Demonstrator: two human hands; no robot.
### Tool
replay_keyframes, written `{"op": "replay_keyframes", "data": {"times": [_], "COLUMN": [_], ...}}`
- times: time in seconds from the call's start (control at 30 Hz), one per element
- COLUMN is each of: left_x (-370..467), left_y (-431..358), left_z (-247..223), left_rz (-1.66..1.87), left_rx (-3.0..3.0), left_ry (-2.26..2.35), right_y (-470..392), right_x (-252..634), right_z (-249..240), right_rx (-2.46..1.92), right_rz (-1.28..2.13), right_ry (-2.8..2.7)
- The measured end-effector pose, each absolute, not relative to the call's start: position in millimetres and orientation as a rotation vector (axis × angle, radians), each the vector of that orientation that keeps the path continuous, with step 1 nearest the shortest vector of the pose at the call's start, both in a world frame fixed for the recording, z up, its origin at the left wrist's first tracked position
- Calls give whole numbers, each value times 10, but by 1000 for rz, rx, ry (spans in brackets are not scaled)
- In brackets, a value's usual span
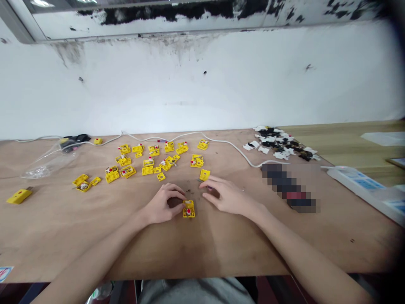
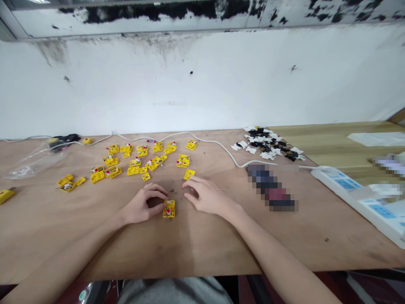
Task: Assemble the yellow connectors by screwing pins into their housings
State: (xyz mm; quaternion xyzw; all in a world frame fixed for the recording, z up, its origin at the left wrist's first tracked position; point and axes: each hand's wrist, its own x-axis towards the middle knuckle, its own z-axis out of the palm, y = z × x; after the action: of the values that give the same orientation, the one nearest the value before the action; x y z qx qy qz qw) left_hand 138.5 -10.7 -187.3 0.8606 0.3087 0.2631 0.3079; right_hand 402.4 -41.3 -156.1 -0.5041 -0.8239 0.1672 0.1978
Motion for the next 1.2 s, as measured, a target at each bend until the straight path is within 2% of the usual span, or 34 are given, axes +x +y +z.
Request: {"op": "replay_keyframes", "data": {"times": [0.13, 0.9, 1.03, 1.2], "left_x": [1374, 1454, 1472, 1471], "left_y": [-112, -258, -256, -163], "left_z": [-1859, -1821, -1857, -1916], "left_rz": [672, 508, 592, 682], "left_rx": [2297, 2471, 2475, 2511], "left_ry": [795, 800, 878, 1079], "right_y": [-437, -368, -367, -379], "right_x": [3955, 3971, 3942, 3916], "right_z": [-1560, -1664, -1673, -1638], "right_rx": [-1505, -1397, -1386, -1443], "right_rz": [464, 520, 576, 488], "right_ry": [-2386, -2363, -2309, -2379]}}
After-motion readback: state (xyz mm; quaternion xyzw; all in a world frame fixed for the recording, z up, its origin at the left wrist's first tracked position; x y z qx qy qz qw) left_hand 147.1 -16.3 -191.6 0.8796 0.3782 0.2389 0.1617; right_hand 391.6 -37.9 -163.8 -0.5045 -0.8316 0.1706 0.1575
